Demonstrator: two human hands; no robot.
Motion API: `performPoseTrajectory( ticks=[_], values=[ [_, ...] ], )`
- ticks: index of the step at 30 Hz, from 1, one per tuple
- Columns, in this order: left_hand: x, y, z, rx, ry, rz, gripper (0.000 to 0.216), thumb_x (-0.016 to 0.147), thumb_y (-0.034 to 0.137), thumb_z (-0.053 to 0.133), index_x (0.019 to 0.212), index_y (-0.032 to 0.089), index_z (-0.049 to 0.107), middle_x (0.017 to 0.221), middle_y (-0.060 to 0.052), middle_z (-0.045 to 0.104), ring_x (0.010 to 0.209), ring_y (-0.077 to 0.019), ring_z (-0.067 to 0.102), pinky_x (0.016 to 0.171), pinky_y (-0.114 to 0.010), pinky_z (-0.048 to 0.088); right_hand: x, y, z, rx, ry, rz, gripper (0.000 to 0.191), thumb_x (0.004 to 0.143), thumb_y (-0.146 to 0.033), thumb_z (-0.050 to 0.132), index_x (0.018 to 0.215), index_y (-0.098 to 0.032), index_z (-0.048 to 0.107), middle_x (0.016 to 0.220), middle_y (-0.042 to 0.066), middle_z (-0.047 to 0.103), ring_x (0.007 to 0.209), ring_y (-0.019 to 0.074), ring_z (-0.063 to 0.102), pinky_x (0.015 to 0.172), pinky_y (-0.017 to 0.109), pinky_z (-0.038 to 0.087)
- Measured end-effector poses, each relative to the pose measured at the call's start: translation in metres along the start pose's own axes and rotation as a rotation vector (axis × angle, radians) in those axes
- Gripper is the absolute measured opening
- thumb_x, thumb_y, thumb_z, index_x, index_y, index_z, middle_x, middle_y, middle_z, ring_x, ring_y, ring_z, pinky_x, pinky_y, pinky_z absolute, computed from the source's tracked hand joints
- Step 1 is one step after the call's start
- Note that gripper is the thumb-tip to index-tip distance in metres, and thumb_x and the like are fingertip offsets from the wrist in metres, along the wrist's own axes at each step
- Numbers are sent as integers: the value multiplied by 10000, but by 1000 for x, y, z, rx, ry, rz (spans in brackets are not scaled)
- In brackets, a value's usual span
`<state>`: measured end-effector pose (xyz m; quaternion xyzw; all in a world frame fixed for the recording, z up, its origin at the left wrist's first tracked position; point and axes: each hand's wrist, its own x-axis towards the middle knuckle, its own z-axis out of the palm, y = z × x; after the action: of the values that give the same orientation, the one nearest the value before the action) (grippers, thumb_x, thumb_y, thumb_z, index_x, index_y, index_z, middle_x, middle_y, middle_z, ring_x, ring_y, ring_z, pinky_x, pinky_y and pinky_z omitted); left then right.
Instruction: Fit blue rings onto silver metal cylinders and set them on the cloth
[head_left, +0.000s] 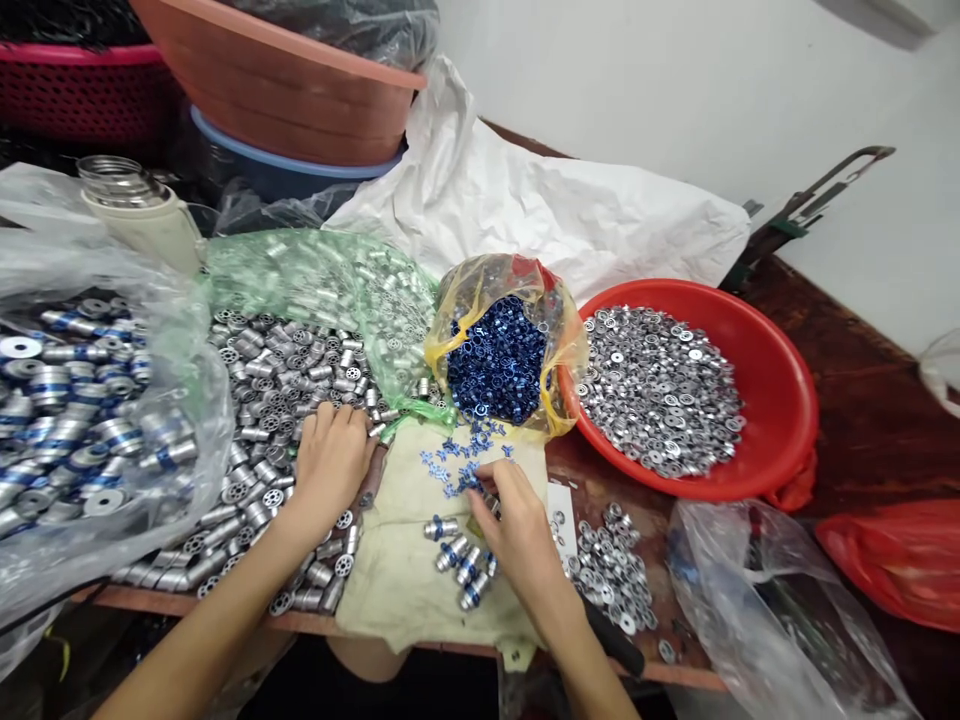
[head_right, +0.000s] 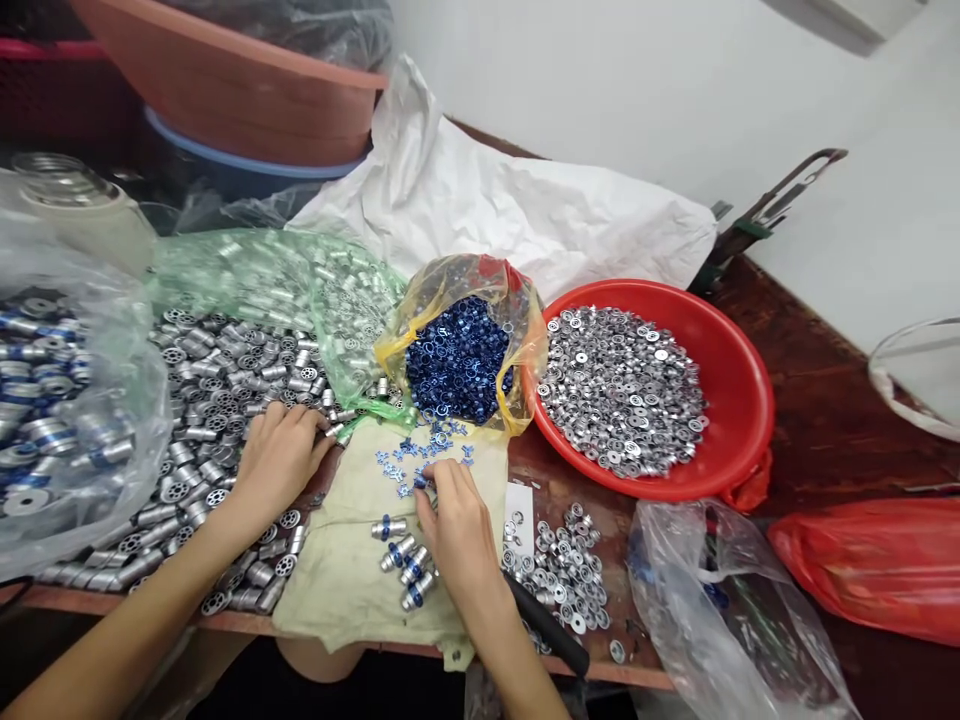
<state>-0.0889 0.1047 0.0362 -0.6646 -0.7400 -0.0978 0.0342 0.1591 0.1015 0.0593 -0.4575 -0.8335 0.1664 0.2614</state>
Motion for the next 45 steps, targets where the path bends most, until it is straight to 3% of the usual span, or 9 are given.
performPoseTrajectory(
  ticks=[7,11,17,31,34,38,41,43,45],
  values=[
    [-30,-9,-26,-59,66,0,226,948,305,530,978,142,684,944,-162,727,930,-385,588,798,-477,445,-23,-13,0,109,10,-2,216,928,-57,552,1082,-209,548,945,50,622,907,218,628,788,329,528],
    [-73,-3,-29,-416,133,31,184,970,339,522,970,188,627,875,-95,698,824,-302,654,742,-400,493,-31,-24,7,271,26,-11,215,917,-53,578,1053,-216,548,964,49,629,924,211,622,809,322,515],
    [-106,29,-25,-868,-26,91,73,963,266,584,1032,276,606,924,4,702,900,-191,711,787,-260,526,-38,-39,21,481,-36,-38,271,908,-28,593,1093,-226,572,1048,47,660,1030,189,633,903,295,502],
    [-108,51,-16,-1598,-419,-170,168,943,338,632,1066,233,679,1068,-53,768,1045,-227,724,925,-296,562,-56,-36,15,693,1,113,274,890,-59,683,1072,-258,632,994,6,679,921,145,664,820,236,535],
    [-113,51,-15,-1548,-404,-154,171,943,326,626,1070,238,697,1084,-64,783,1040,-241,740,897,-302,584,-56,-37,12,743,19,138,254,881,-76,712,1055,-254,658,985,16,698,910,156,682,806,247,555],
    [-119,52,-15,-1202,-155,-3,251,919,220,646,1154,294,691,1087,-23,783,1040,-215,737,926,-269,559,-58,-43,5,543,54,-47,298,930,-53,629,1153,-248,653,1031,56,708,978,186,680,878,301,555],
    [-118,57,-16,-1139,-84,150,264,918,137,612,1111,303,683,1013,-3,778,966,-186,745,880,-232,559,-64,-39,-3,383,25,-113,323,957,-102,598,1238,-261,614,1045,57,713,982,200,680,885,311,561],
    [-117,60,-16,-1168,-120,145,220,920,148,607,1065,292,689,1008,-10,773,962,-185,743,857,-223,562,-70,-23,-14,283,19,-53,320,960,-194,616,1270,-271,601,1071,55,724,988,214,690,876,312,572],
    [-115,61,-16,-1235,-155,11,154,930,208,609,1035,283,692,1026,-21,766,999,-195,736,871,-231,564,-77,7,-29,82,85,101,280,966,-281,588,1242,-258,628,1102,77,729,966,237,702,866,345,579]
  ],
)
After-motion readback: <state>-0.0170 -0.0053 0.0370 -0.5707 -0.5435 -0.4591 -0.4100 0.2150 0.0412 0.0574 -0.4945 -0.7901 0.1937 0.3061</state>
